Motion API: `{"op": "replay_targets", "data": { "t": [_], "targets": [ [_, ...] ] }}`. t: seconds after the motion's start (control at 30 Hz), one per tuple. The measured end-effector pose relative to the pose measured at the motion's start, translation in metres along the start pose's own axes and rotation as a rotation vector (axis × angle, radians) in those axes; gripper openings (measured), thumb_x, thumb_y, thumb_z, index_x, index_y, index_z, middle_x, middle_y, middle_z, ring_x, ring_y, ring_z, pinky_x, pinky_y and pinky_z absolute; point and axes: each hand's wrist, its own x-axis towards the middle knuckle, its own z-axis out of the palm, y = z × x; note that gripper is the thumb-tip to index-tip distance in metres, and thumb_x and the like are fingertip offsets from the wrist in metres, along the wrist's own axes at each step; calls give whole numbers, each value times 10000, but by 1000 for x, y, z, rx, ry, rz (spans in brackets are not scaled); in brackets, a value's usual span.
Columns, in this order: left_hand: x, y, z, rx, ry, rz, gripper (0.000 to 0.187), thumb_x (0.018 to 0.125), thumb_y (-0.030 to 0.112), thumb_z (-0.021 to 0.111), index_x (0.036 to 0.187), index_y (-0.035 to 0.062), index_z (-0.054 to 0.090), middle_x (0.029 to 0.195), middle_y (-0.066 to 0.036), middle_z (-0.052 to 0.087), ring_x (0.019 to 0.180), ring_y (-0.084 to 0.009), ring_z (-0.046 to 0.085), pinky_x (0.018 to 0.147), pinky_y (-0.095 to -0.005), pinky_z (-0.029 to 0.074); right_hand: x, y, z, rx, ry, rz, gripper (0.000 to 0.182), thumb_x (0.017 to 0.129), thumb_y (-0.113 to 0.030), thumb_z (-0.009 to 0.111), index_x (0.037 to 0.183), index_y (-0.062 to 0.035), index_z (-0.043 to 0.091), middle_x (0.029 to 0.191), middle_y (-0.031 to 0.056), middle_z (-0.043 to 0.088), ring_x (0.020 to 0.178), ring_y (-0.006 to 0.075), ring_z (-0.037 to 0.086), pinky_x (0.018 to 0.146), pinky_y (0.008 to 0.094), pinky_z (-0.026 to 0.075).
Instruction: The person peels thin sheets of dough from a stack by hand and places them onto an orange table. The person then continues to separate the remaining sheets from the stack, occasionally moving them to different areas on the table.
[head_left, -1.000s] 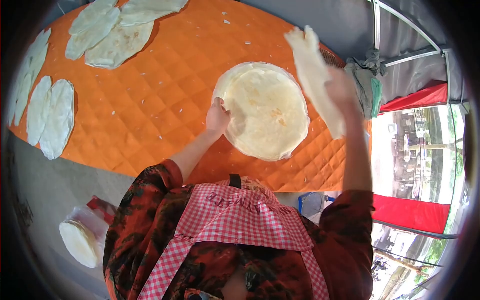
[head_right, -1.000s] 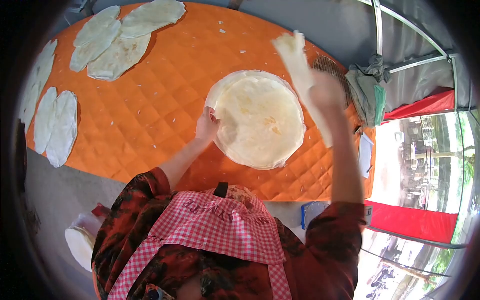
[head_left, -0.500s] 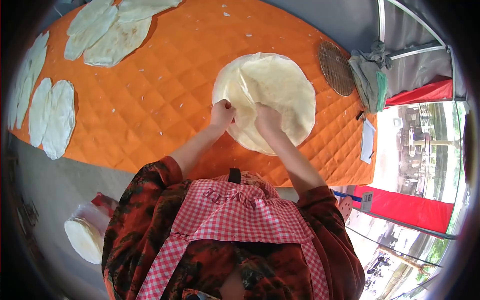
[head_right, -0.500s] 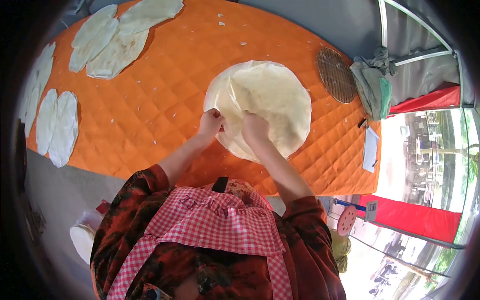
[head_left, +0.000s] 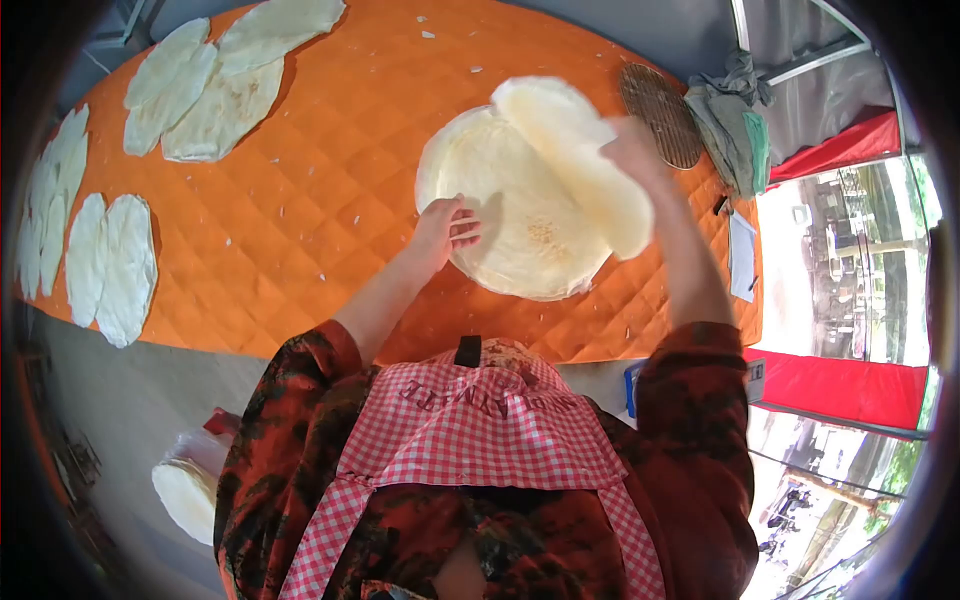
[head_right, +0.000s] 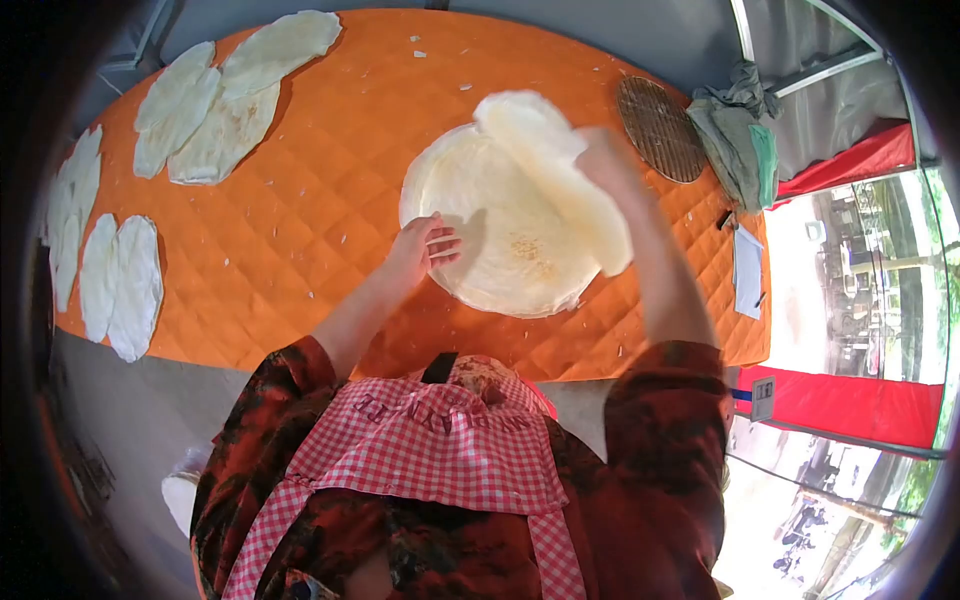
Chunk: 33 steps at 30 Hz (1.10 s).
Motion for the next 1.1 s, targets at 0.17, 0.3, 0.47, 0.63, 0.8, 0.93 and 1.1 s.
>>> {"op": "replay_targets", "data": {
  "t": [0.17,0.3,0.47,0.63,0.8,0.93,1.1],
  "targets": [
    [-4,-13,-1,-224,-136,-114,695,896,530,513,1304,-2,327,1271,-229,443,1125,-376,521,929,-524,464,-50,-28,0,-551,219,-212,208,784,-70,535,945,-50,665,886,195,657,824,344,650,724,438,496],
    [-17,-23,7,-359,-264,-149,789,865,596,515,1335,-5,312,1287,-236,450,1143,-381,513,906,-544,468,-66,51,148,-539,55,-144,205,832,-103,499,995,-49,613,897,190,626,839,361,628,740,478,486],
    [-10,-61,-5,-6,-59,-32,590,846,232,625,1320,9,355,1210,-187,539,1052,-330,584,804,-517,527,-106,93,241,-479,83,-323,294,800,-167,589,1069,-48,577,1021,170,605,1025,346,574,834,462,469],
    [11,-77,-17,-6,25,69,514,748,-75,584,1239,9,458,1097,-149,617,937,-285,642,769,-441,556,-122,91,154,-133,-108,-226,455,798,-241,659,1187,-44,528,1251,147,524,1185,350,470,969,450,400],
    [0,-75,-13,28,39,56,532,731,-122,560,1237,0,452,1103,-162,609,966,-284,630,792,-391,550,-94,229,111,-74,757,30,409,823,-177,635,1187,-26,525,1226,158,531,1137,356,479,961,428,392],
    [-1,-74,-6,70,134,107,529,736,-125,560,1239,-6,449,1120,-169,601,984,-291,626,786,-380,553,-42,241,78,-68,732,36,322,809,-100,632,1122,-54,570,1161,123,576,1082,335,509,928,411,418],
    [-16,-63,13,126,177,-8,510,778,-78,544,1264,0,409,1176,-175,564,1048,-306,594,846,-428,543,57,210,70,-74,582,-515,294,768,-27,610,1056,-86,609,1067,75,627,1005,287,551,843,381,473]
  ]
}}
